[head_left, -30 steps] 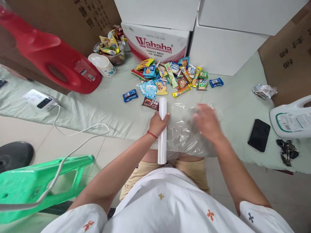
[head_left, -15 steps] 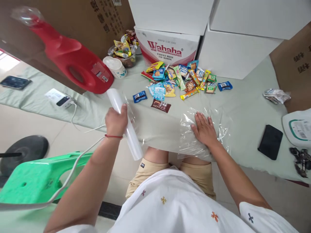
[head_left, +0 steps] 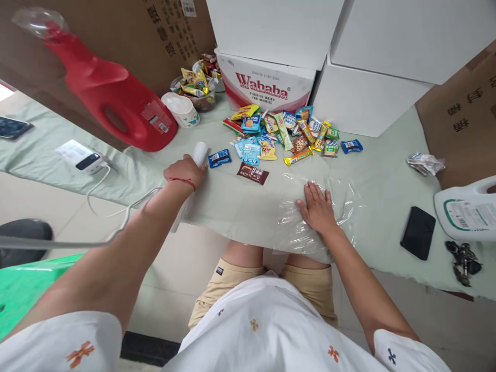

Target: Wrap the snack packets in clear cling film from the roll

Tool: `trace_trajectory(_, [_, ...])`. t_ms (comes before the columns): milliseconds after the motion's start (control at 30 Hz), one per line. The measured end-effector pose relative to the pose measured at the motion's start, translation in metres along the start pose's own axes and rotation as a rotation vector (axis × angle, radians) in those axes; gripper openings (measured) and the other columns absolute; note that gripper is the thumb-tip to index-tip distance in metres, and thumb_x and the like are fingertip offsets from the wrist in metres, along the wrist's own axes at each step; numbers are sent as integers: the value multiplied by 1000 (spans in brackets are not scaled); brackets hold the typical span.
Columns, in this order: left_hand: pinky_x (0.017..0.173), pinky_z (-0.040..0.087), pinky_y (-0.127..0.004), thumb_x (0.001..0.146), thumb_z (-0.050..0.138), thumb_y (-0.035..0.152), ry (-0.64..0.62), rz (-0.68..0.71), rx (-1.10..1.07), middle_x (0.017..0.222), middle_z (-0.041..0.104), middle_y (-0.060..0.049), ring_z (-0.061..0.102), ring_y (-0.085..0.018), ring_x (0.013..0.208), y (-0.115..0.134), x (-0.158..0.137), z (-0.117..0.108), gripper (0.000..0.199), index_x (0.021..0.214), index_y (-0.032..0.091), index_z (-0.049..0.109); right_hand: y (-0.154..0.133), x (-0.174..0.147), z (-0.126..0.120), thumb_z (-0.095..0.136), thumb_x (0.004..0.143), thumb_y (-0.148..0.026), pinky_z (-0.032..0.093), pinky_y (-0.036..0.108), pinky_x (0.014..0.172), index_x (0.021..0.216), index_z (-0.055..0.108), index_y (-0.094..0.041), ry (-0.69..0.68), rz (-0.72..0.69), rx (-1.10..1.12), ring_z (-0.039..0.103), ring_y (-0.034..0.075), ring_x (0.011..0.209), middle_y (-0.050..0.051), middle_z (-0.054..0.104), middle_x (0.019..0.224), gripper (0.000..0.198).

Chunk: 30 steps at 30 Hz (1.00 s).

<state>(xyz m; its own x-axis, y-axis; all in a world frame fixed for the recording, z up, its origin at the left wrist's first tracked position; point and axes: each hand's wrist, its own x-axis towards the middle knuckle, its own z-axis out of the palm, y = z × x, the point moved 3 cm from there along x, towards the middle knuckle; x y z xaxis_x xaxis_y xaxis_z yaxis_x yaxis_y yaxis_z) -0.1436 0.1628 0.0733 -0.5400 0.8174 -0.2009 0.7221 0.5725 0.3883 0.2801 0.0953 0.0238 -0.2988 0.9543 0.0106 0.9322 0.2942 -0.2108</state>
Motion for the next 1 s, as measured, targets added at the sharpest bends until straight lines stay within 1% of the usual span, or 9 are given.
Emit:
trace_trajectory(100, [103, 38, -70, 81, 65, 51, 118, -24, 209, 140, 53, -38, 46, -56, 136, 13, -16, -9, 73, 137, 5, 52, 0, 4, -1, 25, 108, -53, 10, 62, 127, 161, 35, -10, -8, 25, 10, 23, 30, 159, 18, 27, 170, 69])
trace_trajectory(200, [110, 30, -74, 92, 56, 47, 394, 185, 113, 156, 37, -34, 29, -52, 148, 40, -57, -18, 68, 146, 7, 45, 0, 6, -1, 26, 108, -54, 8, 62, 127, 161, 35, -9, -6, 23, 20, 22, 30, 159, 18, 27, 170, 70])
trace_trajectory(267, [118, 29, -64, 99, 45, 44, 454, 375, -66, 154, 44, -27, 33, -44, 149, 66, -95, -4, 54, 142, 12, 50, -3, 7, 0, 26, 108, -54, 7, 62, 127, 161, 35, -9, 2, 16, 29, 22, 30, 159, 18, 27, 170, 69])
trace_trajectory(367, [121, 35, -42, 108, 25, 39, 177, 823, -234, 140, 63, -18, 52, -26, 138, 118, -152, 53, 51, 134, 14, 60, -11, 8, 3, 28, 108, -51, 8, 63, 127, 161, 36, -10, 12, -4, 38, 23, 30, 159, 18, 28, 169, 67])
trace_trajectory(433, [122, 35, -41, 109, 24, 39, -76, 1000, -203, 150, 58, -14, 49, -22, 143, 147, -177, 101, 53, 144, 15, 55, -13, 6, 3, 29, 108, -46, 8, 63, 127, 162, 35, -12, 6, -28, 41, 24, 31, 159, 17, 29, 169, 64])
trace_trajectory(600, [128, 19, -54, 109, 25, 42, -144, 943, 94, 167, 38, -10, 32, -26, 156, 165, -172, 162, 56, 154, 20, 48, 21, -16, -20, 31, 108, -45, 21, 53, 129, 165, 28, -17, -44, -146, 184, 21, 26, 160, 14, 26, 171, 64])
trace_trajectory(767, [129, 15, -52, 107, 31, 46, -77, 984, 196, 170, 32, -11, 27, -26, 158, 154, -154, 159, 59, 159, 19, 42, 66, -78, -54, 33, 110, -42, 29, 48, 128, 169, 13, -28, 118, -92, 245, 21, 22, 160, 8, 20, 174, 64])
trace_trajectory(900, [129, 17, -52, 107, 31, 46, -44, 978, 215, 169, 33, -11, 29, -26, 158, 148, -150, 157, 60, 160, 19, 41, 65, -143, -39, 41, 109, -43, 23, 54, 129, 169, 7, -34, -105, -242, 69, 26, 24, 159, 5, 27, 171, 69])
trace_trajectory(1000, [128, 18, -53, 107, 32, 45, -23, 982, 217, 170, 32, -11, 30, -27, 157, 145, -146, 156, 60, 160, 18, 41, 79, -186, -32, 40, 109, -40, 23, 57, 128, 168, 13, -35, -120, -150, 2, 31, 25, 157, 4, 33, 169, 65])
